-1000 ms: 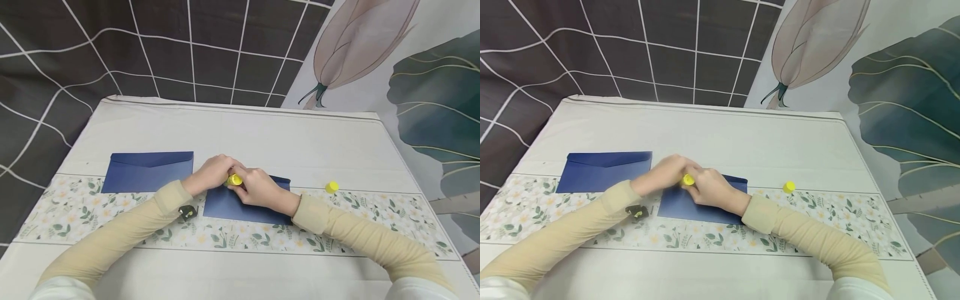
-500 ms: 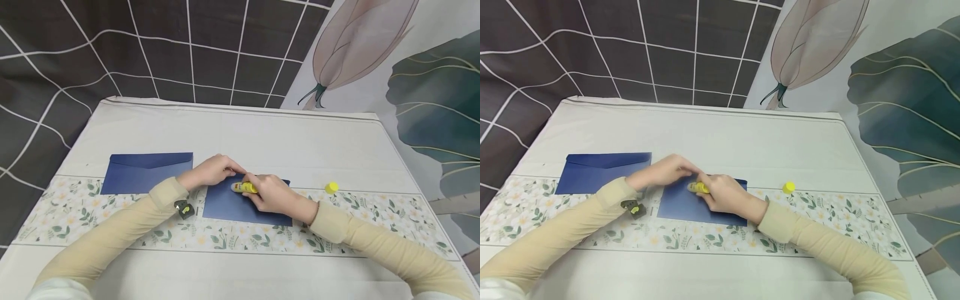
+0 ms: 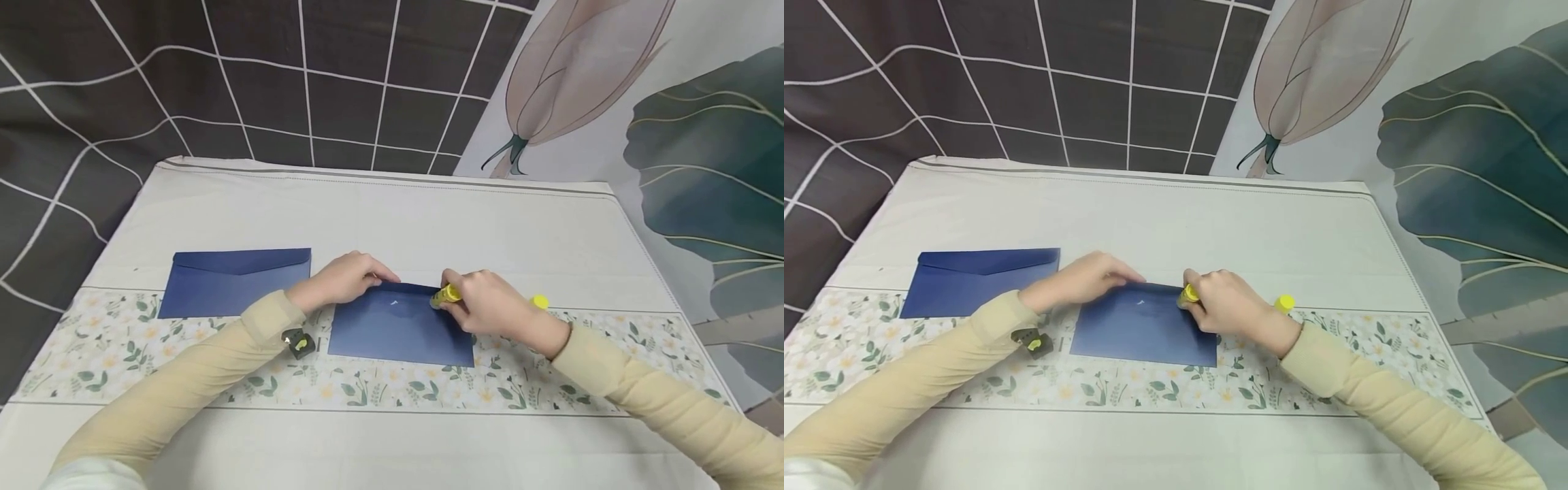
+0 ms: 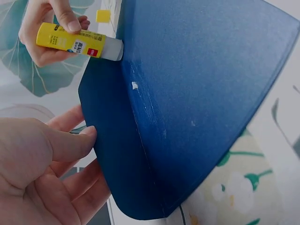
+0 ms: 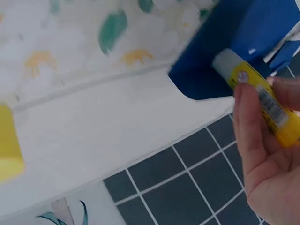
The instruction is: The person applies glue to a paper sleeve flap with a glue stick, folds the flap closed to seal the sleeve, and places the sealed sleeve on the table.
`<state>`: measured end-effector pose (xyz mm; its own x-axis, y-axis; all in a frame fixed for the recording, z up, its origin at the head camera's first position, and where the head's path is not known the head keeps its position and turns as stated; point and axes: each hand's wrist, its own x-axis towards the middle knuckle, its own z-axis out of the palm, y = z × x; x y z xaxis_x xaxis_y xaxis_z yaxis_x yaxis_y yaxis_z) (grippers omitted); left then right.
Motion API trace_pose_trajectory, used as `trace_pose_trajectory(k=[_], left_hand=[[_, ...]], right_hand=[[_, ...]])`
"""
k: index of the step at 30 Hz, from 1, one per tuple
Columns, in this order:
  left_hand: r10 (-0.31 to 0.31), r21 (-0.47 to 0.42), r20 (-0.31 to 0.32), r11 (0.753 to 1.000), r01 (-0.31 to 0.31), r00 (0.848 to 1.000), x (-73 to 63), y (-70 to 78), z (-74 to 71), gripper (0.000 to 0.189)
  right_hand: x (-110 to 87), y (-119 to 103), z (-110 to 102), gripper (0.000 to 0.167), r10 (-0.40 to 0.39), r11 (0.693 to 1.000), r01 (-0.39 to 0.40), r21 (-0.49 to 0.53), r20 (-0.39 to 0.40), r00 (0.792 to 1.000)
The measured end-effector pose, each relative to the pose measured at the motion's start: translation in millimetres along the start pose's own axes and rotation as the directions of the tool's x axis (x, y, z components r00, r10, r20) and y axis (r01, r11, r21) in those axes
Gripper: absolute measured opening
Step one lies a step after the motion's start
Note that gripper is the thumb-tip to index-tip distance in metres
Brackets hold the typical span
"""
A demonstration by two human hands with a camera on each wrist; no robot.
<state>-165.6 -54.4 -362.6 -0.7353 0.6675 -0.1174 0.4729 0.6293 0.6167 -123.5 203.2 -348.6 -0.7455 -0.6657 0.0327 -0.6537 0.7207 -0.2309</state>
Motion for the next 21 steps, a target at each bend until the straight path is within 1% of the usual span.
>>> trace_pose_trajectory(k=[5, 9, 11, 13, 15, 16, 17, 18, 19, 20, 21], left_hand=[[0.010, 0.008, -0.012, 1.000, -0.010, 1.000, -1.0, 0.7, -1.3, 0.030], [0.013, 0.006, -0.014, 1.000, -0.013, 1.000, -1.0, 1.1, -1.3, 0.031], [0.013, 0.007, -0.016, 1.000, -0.013, 1.000, -1.6, 1.7, -0.8, 0.031], [0.013, 0.013, -0.016, 1.000, -0.013, 1.000, -2.5, 2.2, 0.2, 0.031], [0.013, 0.024, -0.017, 1.000, -0.013, 1.000, -3.9, 2.8, 1.9, 0.031], [0.013, 0.031, -0.020, 0.999, -0.013, 1.000, -4.7, 3.2, 3.0, 0.031], [0.013, 0.039, -0.025, 0.999, -0.012, 1.000, -5.4, 3.4, 4.2, 0.032], [0.015, 0.049, -0.033, 0.999, -0.013, 0.999, -6.2, 3.7, 5.6, 0.032], [0.017, 0.062, -0.044, 0.998, -0.015, 0.999, -7.2, 4.0, 6.9, 0.032], [0.021, 0.075, -0.054, 0.997, -0.017, 0.998, -8.2, 4.6, 8.4, 0.032], [0.027, 0.087, -0.066, 0.996, -0.021, 0.997, -9.3, 5.4, 9.8, 0.032]], right_hand=[[9.9, -3.9, 9.4, 0.020, -0.058, 0.997, 0.061, 0.041, -0.080, 0.995], [19.9, -11.6, 15.3, 0.020, -0.117, 0.992, 0.122, 0.031, -0.125, 0.985], [23.7, -13.3, 14.7, 0.021, -0.129, 0.991, 0.134, 0.031, -0.119, 0.984], [25.4, -11.3, 11.5, 0.020, -0.110, 0.992, 0.115, 0.054, -0.090, 0.990], [25.6, -5.8, 5.4, 0.017, -0.070, 0.986, 0.076, 0.147, -0.046, 0.996], [25.2, -1.9, 1.9, 0.014, -0.046, 0.974, 0.051, 0.220, -0.026, 0.999], [24.7, 2.6, -1.7, 0.012, -0.018, 0.951, 0.021, 0.307, -0.014, 1.000], [24.3, 7.5, -5.0, 0.010, 0.011, 0.914, -0.006, 0.405, -0.009, 1.000], [24.2, 12.4, -8.1, 0.008, 0.040, 0.861, -0.028, 0.508, -0.012, 0.999], [24.5, 17.0, -10.6, 0.006, 0.066, 0.795, -0.043, 0.605, -0.017, 0.998], [25.1, 21.4, -12.4, 0.007, 0.099, 0.729, -0.055, 0.683, -0.026, 0.995]])
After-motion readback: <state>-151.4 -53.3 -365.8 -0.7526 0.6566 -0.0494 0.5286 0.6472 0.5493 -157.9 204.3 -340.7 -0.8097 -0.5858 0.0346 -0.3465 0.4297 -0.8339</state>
